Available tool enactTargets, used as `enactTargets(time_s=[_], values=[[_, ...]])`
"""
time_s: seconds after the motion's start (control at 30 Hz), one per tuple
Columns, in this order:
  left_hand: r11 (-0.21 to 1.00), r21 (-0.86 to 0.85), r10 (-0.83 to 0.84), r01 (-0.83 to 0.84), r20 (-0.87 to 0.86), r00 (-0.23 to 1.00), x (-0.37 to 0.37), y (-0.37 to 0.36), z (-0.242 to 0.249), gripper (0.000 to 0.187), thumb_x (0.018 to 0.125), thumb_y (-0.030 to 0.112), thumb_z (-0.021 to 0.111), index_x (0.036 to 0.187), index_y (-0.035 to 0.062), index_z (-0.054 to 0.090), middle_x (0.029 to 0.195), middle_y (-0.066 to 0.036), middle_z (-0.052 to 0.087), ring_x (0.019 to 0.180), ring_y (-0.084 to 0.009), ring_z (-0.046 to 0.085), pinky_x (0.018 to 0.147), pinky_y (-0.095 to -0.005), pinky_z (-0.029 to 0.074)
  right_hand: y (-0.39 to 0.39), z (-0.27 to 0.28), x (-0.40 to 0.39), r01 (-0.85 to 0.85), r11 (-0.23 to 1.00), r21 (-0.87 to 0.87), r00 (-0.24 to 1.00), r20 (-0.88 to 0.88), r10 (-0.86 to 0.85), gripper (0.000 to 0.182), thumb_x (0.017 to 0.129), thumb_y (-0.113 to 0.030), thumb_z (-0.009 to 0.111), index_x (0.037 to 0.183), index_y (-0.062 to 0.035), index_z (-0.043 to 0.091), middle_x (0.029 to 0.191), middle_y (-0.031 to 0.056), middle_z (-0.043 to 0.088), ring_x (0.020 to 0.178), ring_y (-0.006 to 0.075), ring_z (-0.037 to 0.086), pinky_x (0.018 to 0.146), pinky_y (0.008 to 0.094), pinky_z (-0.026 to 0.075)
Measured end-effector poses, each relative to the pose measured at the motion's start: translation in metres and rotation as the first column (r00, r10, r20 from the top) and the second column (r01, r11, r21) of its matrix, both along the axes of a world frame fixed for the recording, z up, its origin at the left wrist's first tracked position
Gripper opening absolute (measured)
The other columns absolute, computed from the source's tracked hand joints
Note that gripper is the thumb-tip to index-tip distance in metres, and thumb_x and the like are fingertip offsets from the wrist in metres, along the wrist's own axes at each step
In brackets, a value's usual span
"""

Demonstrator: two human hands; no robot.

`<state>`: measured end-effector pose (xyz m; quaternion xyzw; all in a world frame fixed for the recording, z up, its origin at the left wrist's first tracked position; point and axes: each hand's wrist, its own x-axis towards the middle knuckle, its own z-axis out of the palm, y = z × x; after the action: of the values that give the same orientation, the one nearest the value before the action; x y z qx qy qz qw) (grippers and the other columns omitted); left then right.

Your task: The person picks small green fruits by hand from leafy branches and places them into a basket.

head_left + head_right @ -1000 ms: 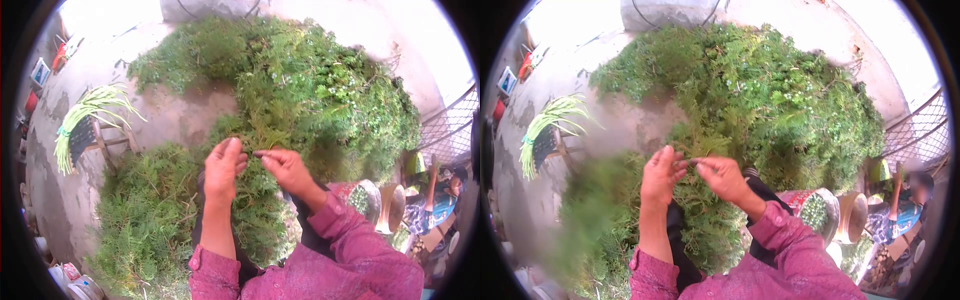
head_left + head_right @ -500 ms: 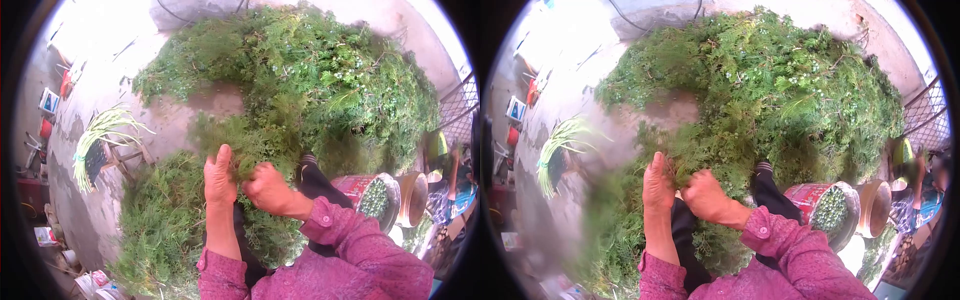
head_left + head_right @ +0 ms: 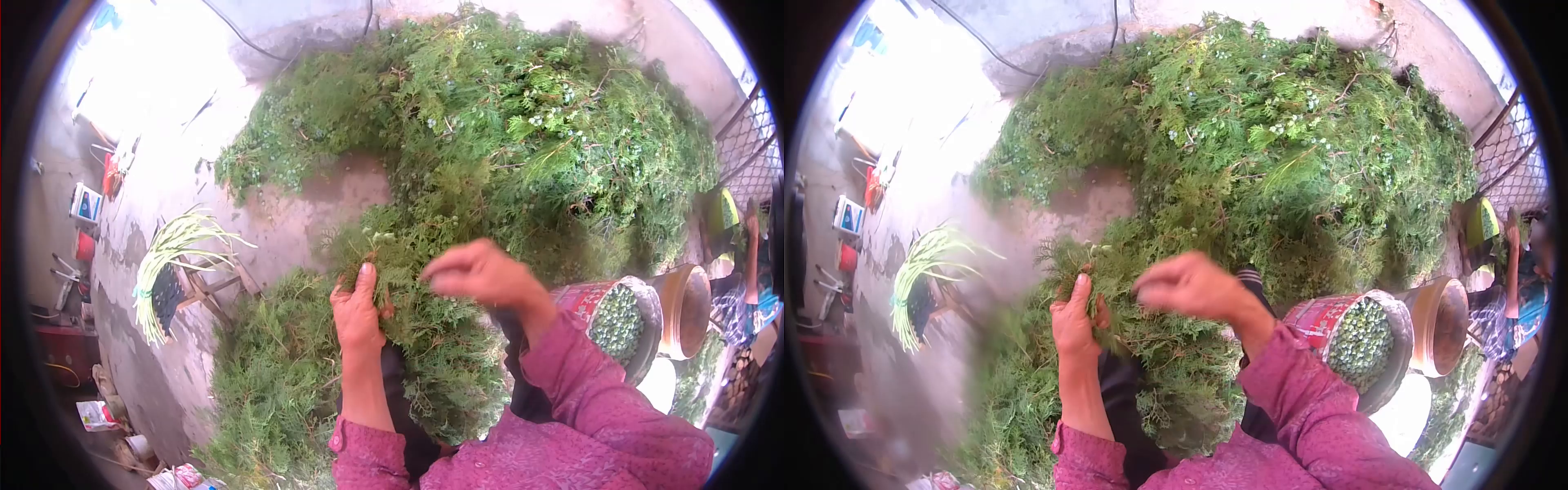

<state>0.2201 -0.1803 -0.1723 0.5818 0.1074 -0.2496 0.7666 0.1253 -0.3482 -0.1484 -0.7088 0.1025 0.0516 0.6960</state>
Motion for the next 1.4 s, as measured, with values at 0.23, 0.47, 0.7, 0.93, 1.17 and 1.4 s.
enactTargets(time_s=[0.23, 0.47, 0.7, 0.93, 1.17, 1.4], values=[[0.964, 0.003, -0.266, 0.266, 0.032, 0.963, -0.014, 0.003, 0.011, 0.018, 0.083, 0.016, 0.060, 0.097, 0.0046, 0.060, 0.071, 0.000, 0.056, 0.048, -0.0097, 0.048, 0.037, -0.0241, 0.036, -0.012, -0.013, 0.010, 0.450, 0.848, 0.278, 0.851, 0.153, -0.502, 0.057, 0.069, -0.019, 0.074, 0.119, -0.0069, 0.049, 0.104, 0.0078, 0.056, 0.092, 0.0170, 0.053, 0.077, 0.0263, 0.046], [0.949, -0.092, -0.300, 0.301, 0.022, 0.954, -0.026, 0.000, 0.012, 0.020, 0.080, 0.016, 0.063, 0.096, 0.0040, 0.059, 0.079, -0.002, 0.060, 0.056, -0.0079, 0.052, 0.039, -0.0219, 0.038, 0.005, -0.019, 0.019, 0.235, 0.953, -0.190, 0.901, 0.409, -0.141, 0.056, 0.066, -0.021, 0.077, 0.115, -0.0079, 0.053, 0.098, 0.0084, 0.058, 0.092, 0.0138, 0.054, 0.076, 0.0275, 0.046], [0.913, -0.142, -0.393, 0.383, -0.055, 0.918, -0.026, 0.008, 0.020, 0.024, 0.078, 0.012, 0.063, 0.100, 0.0014, 0.057, 0.084, -0.005, 0.062, 0.065, -0.0120, 0.059, 0.049, -0.0229, 0.048, 0.006, -0.001, 0.013, 0.224, 0.968, 0.113, 0.933, 0.263, -0.247, 0.031, 0.073, -0.018, 0.071, 0.098, -0.0025, 0.060, 0.087, 0.0040, 0.059, 0.080, 0.0073, 0.054, 0.068, 0.0239, 0.045], [0.930, -0.040, -0.367, 0.365, -0.043, 0.929, -0.029, 0.013, 0.022, 0.026, 0.074, 0.012, 0.066, 0.097, 0.0004, 0.059, 0.083, -0.008, 0.063, 0.063, -0.0133, 0.058, 0.051, -0.0251, 0.047, 0.000, -0.035, 0.021, 0.442, 0.868, -0.225, 0.870, 0.343, -0.354, 0.019, 0.080, -0.017, 0.063, 0.088, -0.0009, 0.059, 0.071, 0.0001, 0.056, 0.061, 0.0075, 0.051, 0.054, 0.0239, 0.042], [0.932, -0.120, -0.355, 0.342, -0.108, 0.929, -0.031, 0.029, 0.025, 0.029, 0.066, 0.012, 0.072, 0.088, -0.0026, 0.059, 0.080, -0.015, 0.063, 0.053, -0.0172, 0.055, 0.045, -0.0264, 0.042, -0.021, -0.028, 0.012, 0.247, 0.740, 0.626, 0.966, -0.101, -0.237, 0.016, 0.089, -0.022, 0.050, 0.090, -0.0063, 0.053, 0.080, 0.0035, 0.059, 0.065, 0.0111, 0.057, 0.043, 0.0170, 0.039], [0.906, -0.154, -0.408, 0.393, -0.081, 0.909, -0.031, 0.024, 0.028, 0.029, 0.065, 0.012, 0.073, 0.085, -0.0029, 0.059, 0.074, -0.014, 0.062, 0.046, -0.0179, 0.052, 0.037, -0.0273, 0.036, 0.008, -0.021, 0.023, 0.143, 0.635, 0.760, 0.987, -0.154, -0.038, 0.030, 0.086, -0.035, 0.054, 0.101, -0.0102, 0.052, 0.081, -0.0018, 0.053, 0.070, 0.0115, 0.057, 0.045, 0.0196, 0.043]])
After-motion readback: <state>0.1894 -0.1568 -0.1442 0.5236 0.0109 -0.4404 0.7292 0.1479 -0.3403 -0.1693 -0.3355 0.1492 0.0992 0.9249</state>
